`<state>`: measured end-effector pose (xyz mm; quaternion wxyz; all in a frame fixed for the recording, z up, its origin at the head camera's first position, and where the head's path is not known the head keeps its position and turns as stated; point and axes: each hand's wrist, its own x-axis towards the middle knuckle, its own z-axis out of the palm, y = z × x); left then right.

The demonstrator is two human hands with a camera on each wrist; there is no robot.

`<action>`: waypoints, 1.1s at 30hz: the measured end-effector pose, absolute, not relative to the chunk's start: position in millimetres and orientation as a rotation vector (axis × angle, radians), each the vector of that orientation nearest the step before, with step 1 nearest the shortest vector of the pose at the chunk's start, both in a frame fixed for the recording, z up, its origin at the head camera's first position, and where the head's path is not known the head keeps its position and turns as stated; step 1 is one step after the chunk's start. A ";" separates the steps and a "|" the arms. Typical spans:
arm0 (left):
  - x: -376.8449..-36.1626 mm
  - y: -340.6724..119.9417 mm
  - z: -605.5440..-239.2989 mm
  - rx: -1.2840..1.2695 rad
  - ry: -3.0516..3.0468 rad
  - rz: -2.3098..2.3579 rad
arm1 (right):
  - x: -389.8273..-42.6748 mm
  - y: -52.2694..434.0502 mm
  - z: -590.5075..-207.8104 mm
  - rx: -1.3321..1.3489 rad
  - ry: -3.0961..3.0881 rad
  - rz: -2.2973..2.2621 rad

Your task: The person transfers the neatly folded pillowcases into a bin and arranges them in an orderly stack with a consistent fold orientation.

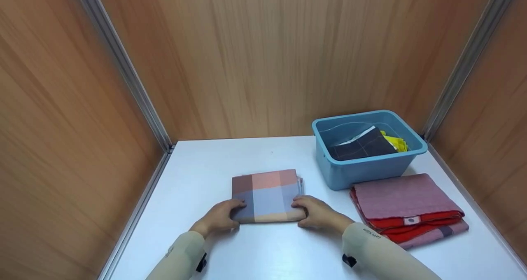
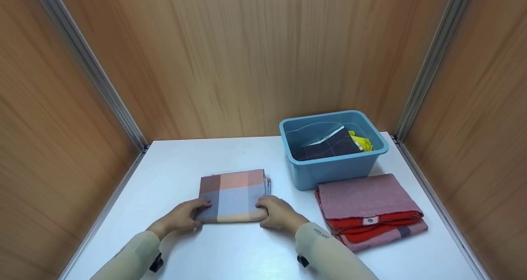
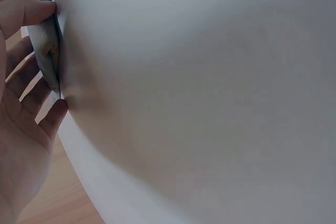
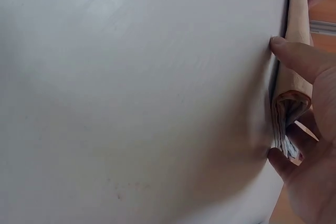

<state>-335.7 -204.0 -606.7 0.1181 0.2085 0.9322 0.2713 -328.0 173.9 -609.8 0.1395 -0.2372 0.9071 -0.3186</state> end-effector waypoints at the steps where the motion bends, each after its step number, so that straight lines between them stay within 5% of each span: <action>1: -335.6 -204.2 -606.8 0.609 2.728 0.795 | -328.2 172.8 -609.9 -0.681 2.629 -0.925; 33: -334.7 -200.4 -613.7 0.664 2.780 0.793 | -336.2 169.1 -591.4 -0.653 2.707 -1.355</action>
